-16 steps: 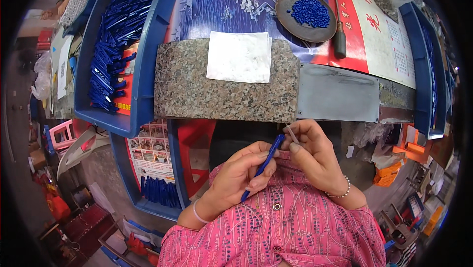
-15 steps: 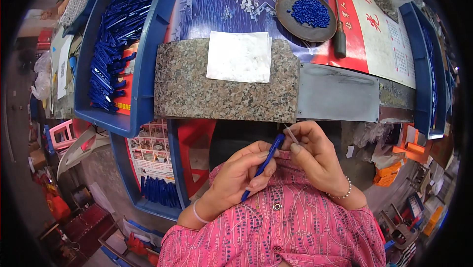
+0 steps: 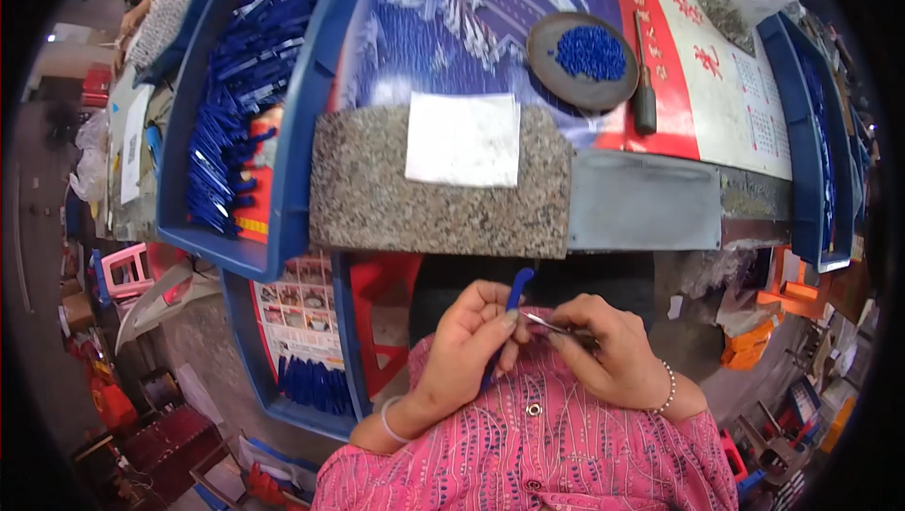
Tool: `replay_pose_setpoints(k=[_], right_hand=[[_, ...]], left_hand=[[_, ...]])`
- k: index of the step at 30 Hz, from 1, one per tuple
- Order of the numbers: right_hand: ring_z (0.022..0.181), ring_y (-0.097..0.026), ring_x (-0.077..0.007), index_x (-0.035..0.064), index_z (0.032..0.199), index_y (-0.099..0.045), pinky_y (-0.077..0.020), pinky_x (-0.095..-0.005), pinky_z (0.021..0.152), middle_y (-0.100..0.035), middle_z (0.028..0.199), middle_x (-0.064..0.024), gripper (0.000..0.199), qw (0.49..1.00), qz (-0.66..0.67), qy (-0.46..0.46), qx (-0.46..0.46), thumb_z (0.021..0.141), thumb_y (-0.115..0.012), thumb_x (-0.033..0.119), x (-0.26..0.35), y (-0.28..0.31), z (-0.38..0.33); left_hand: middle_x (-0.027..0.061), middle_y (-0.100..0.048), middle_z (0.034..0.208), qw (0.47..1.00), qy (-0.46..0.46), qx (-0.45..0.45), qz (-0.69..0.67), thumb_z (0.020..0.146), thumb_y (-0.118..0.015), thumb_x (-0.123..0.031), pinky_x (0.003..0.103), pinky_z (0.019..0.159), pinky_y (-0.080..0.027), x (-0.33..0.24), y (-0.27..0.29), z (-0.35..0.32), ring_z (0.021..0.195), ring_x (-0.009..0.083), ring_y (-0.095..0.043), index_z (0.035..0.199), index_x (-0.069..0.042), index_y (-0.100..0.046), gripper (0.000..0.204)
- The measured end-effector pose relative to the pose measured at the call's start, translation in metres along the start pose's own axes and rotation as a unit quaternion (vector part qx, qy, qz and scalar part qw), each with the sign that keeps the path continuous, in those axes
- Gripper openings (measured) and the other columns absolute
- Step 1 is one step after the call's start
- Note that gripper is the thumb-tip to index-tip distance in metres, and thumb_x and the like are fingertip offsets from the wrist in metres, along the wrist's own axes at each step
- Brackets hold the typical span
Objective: Assembling small components into a blue pen-like device using various manual tools at a workstation.
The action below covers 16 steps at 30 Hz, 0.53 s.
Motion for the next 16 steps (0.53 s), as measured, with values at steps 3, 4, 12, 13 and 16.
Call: replay_pose_setpoints(k=[3,4,12,13,16], right_hand=[[0.071,-0.06,-0.0159,0.0005,0.097,-0.055,-0.0465,-0.0236,0.062,-0.058,0.083,-0.01,0.021,0.998,-0.012,-0.003,-0.062,0.076,-0.06,-0.003,0.001,0.022,0.004],[0.072,-0.059,-0.0137,0.0001,0.098,-0.055,-0.0459,-0.0228,0.063,-0.058,0.083,-0.0088,0.022,0.994,-0.025,-0.018,-0.103,0.077,-0.059,-0.004,-0.002,0.033,0.004],[0.072,-0.056,-0.0211,-0.0009,0.104,-0.053,-0.0445,-0.0307,0.067,-0.057,0.084,-0.0139,0.02,0.888,-0.291,0.054,-0.351,0.084,-0.05,-0.001,-0.032,0.141,0.048],[0.072,-0.056,-0.0211,-0.0009,0.104,-0.053,-0.0445,-0.0307,0.067,-0.057,0.084,-0.0139,0.02,0.885,-0.294,0.058,-0.356,0.084,-0.05,-0.001,-0.037,0.149,0.051],[0.089,-0.06,-0.0277,0.0005,0.11,-0.05,-0.0456,-0.0394,0.077,-0.057,0.105,-0.0203,0.025,0.874,-0.395,-0.031,-0.281,0.085,-0.051,0.004,-0.057,0.159,0.065]], left_hand=[[0.0054,-0.056,0.077,0.999,-0.037,-0.005,0.033,0.091,-0.045,-0.005,0.017,0.048,-0.037,-0.004,0.003,-0.003,0.052,0.0057,-0.046,0.103,-0.002,-0.044,0.012],[0.0054,-0.056,0.077,0.998,-0.048,0.0,0.04,0.091,-0.045,-0.005,0.017,0.048,-0.037,-0.007,0.004,-0.004,0.052,0.0057,-0.046,0.103,-0.002,-0.044,0.012],[0.0084,-0.056,0.073,0.993,-0.098,-0.047,0.037,0.089,-0.046,-0.002,0.019,0.045,-0.036,-0.031,0.008,-0.009,0.049,0.0084,-0.045,0.1,-0.001,-0.048,0.011],[0.0086,-0.056,0.072,0.992,-0.107,-0.055,0.036,0.089,-0.047,-0.003,0.019,0.045,-0.036,-0.034,0.011,-0.008,0.049,0.0084,-0.045,0.1,-0.002,-0.048,0.011],[0.0092,-0.057,0.072,0.989,-0.124,-0.076,0.03,0.088,-0.05,-0.006,0.02,0.046,-0.037,-0.044,0.018,-0.012,0.05,0.0096,-0.047,0.1,-0.002,-0.048,0.012]])
Point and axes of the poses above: each hand's wrist, its own z-axis towards the middle knuckle, its own y-axis out of the back of the hand, x = y × z, the point moved 6 cm from there along z, towards the middle knuckle
